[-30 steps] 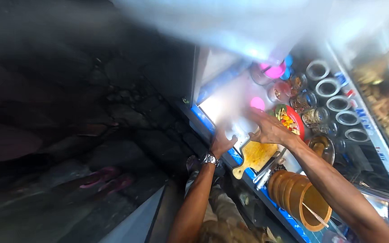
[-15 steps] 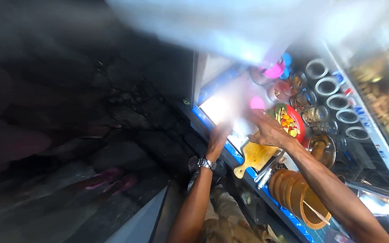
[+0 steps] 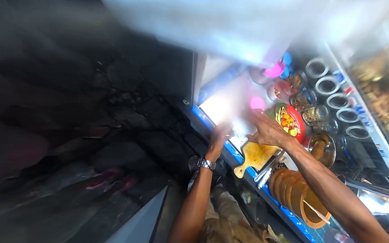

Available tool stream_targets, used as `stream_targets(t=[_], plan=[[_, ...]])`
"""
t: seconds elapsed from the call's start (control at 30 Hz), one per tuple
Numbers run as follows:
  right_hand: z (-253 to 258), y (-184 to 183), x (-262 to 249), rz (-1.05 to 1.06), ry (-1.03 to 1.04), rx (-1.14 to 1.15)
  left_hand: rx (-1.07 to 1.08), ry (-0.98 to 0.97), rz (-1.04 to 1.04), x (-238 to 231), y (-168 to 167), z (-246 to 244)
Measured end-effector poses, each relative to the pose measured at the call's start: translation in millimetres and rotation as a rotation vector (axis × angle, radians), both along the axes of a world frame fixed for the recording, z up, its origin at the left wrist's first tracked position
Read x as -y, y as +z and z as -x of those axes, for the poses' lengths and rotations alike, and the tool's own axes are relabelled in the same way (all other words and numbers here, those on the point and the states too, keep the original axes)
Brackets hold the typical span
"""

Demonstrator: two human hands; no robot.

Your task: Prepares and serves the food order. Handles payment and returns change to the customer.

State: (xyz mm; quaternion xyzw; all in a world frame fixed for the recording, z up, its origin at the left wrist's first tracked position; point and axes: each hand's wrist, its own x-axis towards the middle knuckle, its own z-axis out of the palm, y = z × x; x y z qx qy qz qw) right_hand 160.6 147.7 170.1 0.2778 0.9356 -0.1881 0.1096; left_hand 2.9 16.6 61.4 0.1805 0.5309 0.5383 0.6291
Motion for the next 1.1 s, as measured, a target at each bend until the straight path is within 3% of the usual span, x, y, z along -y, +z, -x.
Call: stream_targets(t=[0.17, 0.33, 0.4, 0.47, 0.57, 0.67, 0.73, 0.8, 0.93, 1.1], plan=[[-5.8, 11.9, -6.5, 0.081, -0.186, -0.112, 0.013, -0.065, -0.007, 1.5, 5.0, 6.1], [-15.7, 15.6, 25.3, 0.175, -0.882, -0.336, 0.011, -0.127, -0.016, 6.2, 5.1, 9.2], [-17.9, -0.5, 46.3, 0.094, -1.168, -0.335, -0.003, -0.137, -0.012, 5.4, 5.9, 9.6], [-23.3, -18.0, 70.9, 0.041, -1.297, -0.194, -0.004, -0.134, -0.014, 4.0, 4.1, 9.9], [-33.1, -42.7, 105.0, 0.040, -1.276, 0.100, -0.003, -0.124, -0.010, 3.4, 1.8, 10.8], [-42.1, -62.4, 120.2, 0.053, -1.243, 0.201, -0.018, -0.126, -0.013, 4.1, 0.3, 11.1], [-41.4, -61.6, 123.7, 0.013, -1.216, 0.133, -0.033, -0.131, -0.014, 4.1, 1.0, 11.6], [-33.0, -50.9, 124.5, -0.082, -1.145, -0.107, -0.051, -0.143, -0.022, 3.0, 1.3, 12.9], [-0.6, -35.9, 118.8, -0.285, -0.782, -0.500, -0.088, -0.154, -0.028, 2.1, 0.9, 12.3], [19.7, -35.5, 101.6, -0.278, -0.583, -0.422, -0.081, -0.136, -0.072, 3.9, 2.8, 11.4]])
